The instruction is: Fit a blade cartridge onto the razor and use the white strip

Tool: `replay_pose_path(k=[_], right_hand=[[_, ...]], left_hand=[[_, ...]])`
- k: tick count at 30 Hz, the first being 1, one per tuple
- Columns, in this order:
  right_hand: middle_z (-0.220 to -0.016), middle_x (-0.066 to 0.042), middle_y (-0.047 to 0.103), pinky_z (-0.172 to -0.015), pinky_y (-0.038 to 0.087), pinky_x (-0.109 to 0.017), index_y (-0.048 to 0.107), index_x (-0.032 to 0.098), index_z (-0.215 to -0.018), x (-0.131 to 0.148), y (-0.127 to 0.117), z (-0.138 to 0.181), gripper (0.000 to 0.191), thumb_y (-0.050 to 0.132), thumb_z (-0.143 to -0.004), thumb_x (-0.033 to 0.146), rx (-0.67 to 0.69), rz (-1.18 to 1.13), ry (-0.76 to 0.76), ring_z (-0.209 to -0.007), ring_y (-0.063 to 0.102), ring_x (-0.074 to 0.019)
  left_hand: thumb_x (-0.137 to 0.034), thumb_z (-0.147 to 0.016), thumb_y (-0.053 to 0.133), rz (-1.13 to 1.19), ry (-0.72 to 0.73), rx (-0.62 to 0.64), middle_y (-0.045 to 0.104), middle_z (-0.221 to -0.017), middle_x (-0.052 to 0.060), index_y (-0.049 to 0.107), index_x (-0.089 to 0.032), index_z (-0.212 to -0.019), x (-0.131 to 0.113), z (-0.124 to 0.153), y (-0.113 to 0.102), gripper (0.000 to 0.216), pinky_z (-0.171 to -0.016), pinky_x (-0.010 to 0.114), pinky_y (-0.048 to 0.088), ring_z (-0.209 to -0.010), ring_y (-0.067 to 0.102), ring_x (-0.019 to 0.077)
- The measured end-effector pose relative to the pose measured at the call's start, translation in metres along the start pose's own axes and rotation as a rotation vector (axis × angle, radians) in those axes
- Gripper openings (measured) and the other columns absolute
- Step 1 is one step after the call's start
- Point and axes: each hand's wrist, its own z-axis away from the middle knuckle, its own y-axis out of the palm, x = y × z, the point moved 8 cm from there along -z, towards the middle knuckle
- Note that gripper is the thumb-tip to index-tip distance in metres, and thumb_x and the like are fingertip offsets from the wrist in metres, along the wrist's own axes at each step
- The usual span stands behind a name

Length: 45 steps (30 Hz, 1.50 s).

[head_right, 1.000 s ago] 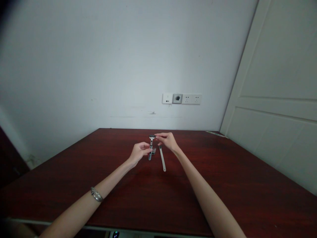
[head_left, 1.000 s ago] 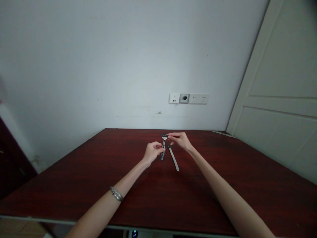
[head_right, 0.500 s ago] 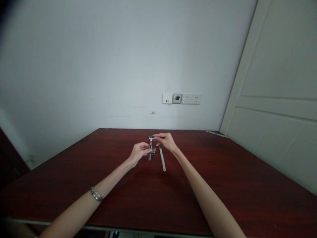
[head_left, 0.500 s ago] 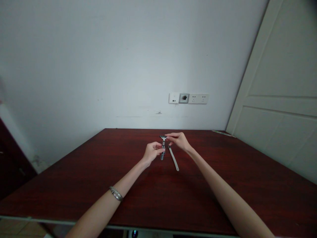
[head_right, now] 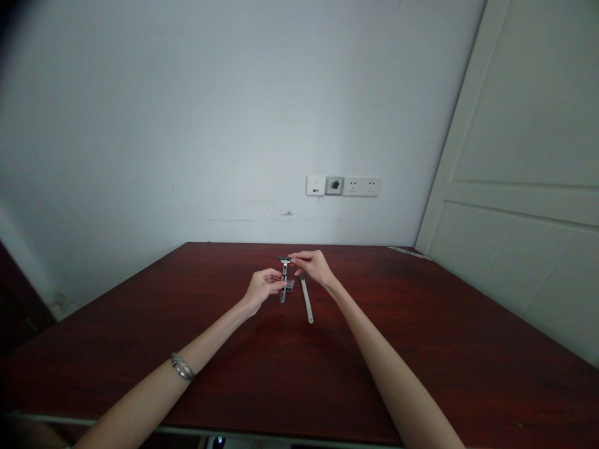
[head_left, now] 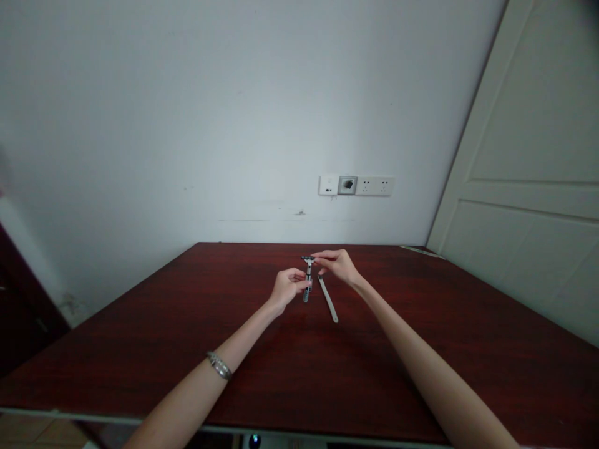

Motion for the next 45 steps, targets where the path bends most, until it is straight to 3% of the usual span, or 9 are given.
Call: replay_pose_path(k=[45], right_hand=[[-0.079,-0.007,0.069,-0.053,0.056,-0.028,0.072,0.012,-0.084,-0.0003,-0.0005,0.0018,0.033,0.070,-0.062,0.036,0.009,-0.013,0.035,-0.069,0.064,-0.0187]], left_hand=[[-0.019,-0.057,0.073,-0.017,-0.013,-0.002,0.067,-0.069,0.005,0.062,-0.011,-0.072,0.0008,0.0003,-0.0014,0.020,-0.053,0.021,0.045,-0.063,0.063,0.0149]])
